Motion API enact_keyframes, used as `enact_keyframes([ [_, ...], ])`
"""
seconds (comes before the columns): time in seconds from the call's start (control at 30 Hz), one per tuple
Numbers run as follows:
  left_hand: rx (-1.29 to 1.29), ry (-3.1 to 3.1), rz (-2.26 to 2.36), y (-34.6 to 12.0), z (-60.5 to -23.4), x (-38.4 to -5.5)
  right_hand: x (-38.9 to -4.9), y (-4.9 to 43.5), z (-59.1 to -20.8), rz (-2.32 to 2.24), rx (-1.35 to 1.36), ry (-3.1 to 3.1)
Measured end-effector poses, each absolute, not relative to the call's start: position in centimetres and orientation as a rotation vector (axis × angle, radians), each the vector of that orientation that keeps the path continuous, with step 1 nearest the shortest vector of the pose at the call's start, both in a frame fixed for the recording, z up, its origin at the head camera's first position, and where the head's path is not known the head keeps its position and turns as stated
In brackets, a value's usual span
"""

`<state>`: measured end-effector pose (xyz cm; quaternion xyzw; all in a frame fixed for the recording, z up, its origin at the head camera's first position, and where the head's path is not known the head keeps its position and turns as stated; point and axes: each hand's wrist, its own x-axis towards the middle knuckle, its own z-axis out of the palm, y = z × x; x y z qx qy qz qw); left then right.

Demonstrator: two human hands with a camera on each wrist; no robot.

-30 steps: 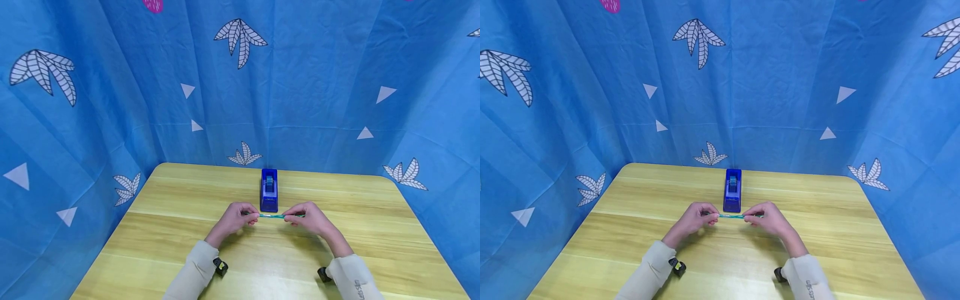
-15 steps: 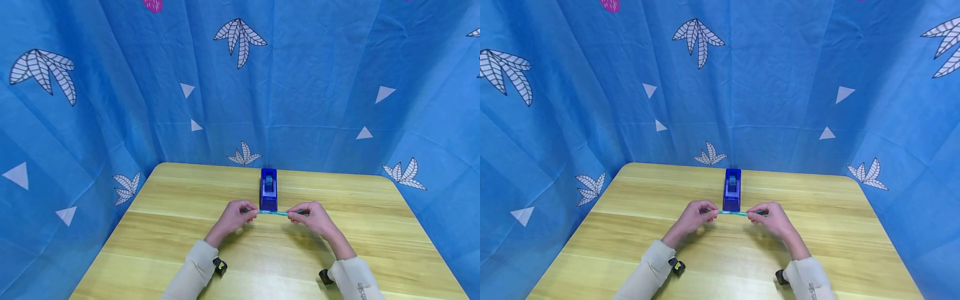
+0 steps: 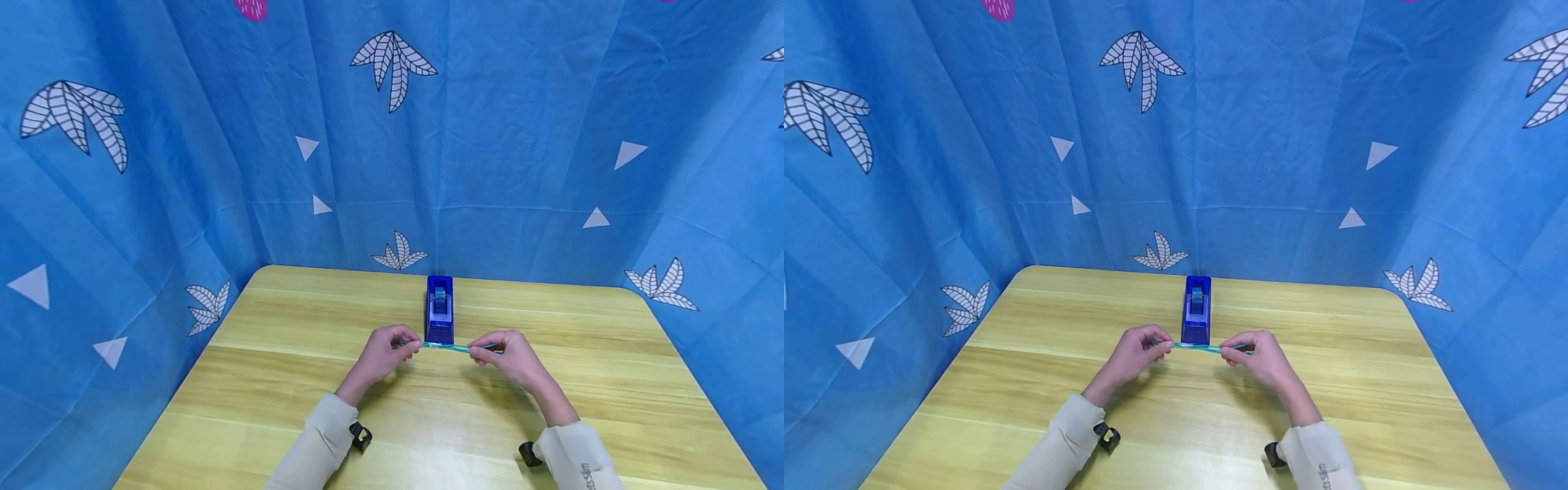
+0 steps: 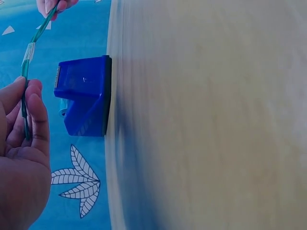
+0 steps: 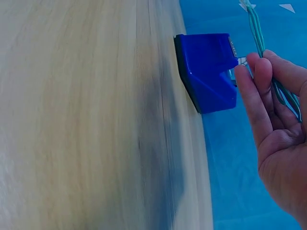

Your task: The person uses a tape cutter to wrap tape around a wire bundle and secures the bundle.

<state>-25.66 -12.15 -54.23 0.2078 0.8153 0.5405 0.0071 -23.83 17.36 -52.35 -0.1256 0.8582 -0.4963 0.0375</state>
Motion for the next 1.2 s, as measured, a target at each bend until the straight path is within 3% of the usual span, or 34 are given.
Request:
enact_keyframes([
  [1.2, 0.628, 2.699, 1.243, -13.2, -55.4, -27.2, -25.1, 15.5, -55.0, -1.397, -0.301, 2.615],
])
